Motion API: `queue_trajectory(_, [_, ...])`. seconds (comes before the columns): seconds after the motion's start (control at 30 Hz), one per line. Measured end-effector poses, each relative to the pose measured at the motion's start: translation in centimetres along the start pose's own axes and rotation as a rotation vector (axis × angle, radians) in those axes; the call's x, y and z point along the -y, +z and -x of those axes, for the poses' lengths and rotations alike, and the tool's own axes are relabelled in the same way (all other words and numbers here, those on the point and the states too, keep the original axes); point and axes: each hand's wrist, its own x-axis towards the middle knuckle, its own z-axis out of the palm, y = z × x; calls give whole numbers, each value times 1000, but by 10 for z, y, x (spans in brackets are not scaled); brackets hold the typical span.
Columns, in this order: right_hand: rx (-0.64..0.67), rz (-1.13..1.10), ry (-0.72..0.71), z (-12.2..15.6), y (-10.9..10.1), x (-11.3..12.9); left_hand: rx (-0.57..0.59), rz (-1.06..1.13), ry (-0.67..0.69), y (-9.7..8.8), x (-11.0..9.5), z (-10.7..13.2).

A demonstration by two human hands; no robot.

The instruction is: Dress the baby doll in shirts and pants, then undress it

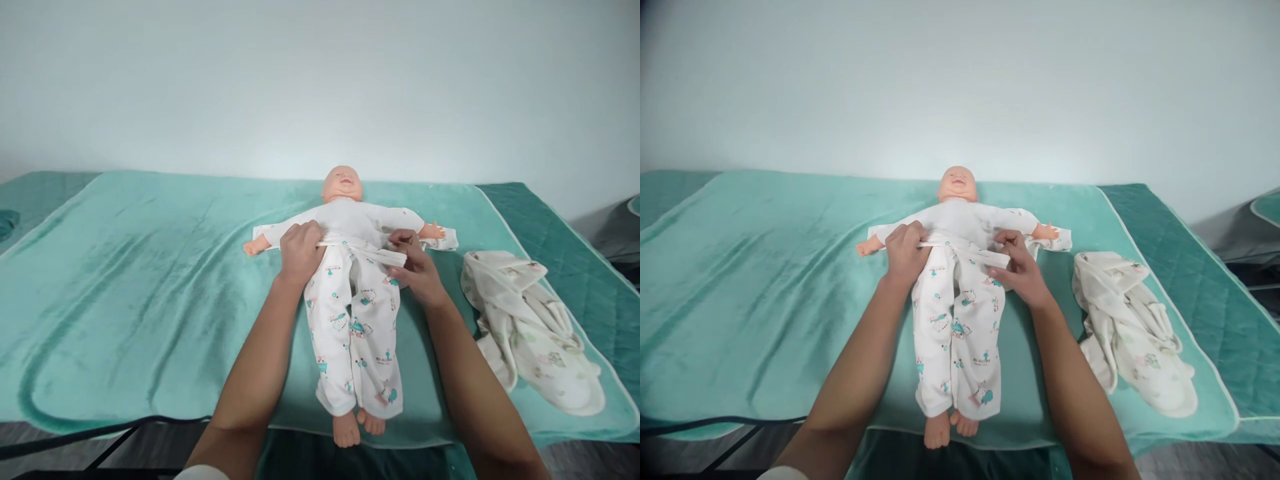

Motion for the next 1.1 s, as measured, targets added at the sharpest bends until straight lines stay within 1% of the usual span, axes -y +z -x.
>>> queue_trajectory(0.1, [-51, -182, 58, 12, -2, -5, -49, -23, -30, 6, 1, 2])
queue_trajectory(0.17, [-63, -314, 77, 16, -2, -8, -47, -31, -66, 10, 2, 4])
queue_trajectory(0.23, [-61, -379, 95, 18, -2, -9, -30, -39, -114, 12, 3, 6])
queue_trajectory(0.27, [-54, -366, 118, 19, -3, -10, -21, -41, -142, 13, 4, 7])
queue_trajectory(0.33, [-4, -264, 202, 22, -4, -10, -5, -38, -212, 14, 5, 9])
queue_trajectory(0.4, [90, -122, 302, 24, -6, -11, 23, -11, -287, 14, 5, 9])
queue_trajectory(0.47, [182, -30, 359, 27, -6, -11, 54, 36, -342, 13, 3, 7])
queue_trajectory(0.53, [262, -27, 369, 29, -6, -9, 84, 86, -374, 11, 0, 5])
queue_trajectory(0.6, [329, -69, 382, 31, -5, -7, 110, 122, -398, 9, -3, 3])
queue_trajectory(0.67, [336, -93, 406, 34, -3, -4, 129, 158, -411, 4, -8, 3])
queue_trajectory(0.73, [289, -86, 417, 36, 0, -2, 117, 208, -397, -2, -14, 7])
queue_trajectory(0.83, [234, -48, 390, 36, 3, 0, 63, 295, -313, -17, -27, 24])
queue_trajectory(0.93, [198, 51, 300, 34, 5, 0, 8, 357, -246, -39, -45, 55])
queue_trajectory(1.03, [185, 117, 218, 32, 6, 1, -46, 388, -239, -58, -63, 86])
queue_trajectory(1.1, [175, 158, 203, 34, 9, 2, -45, 398, -278, -66, -71, 99])
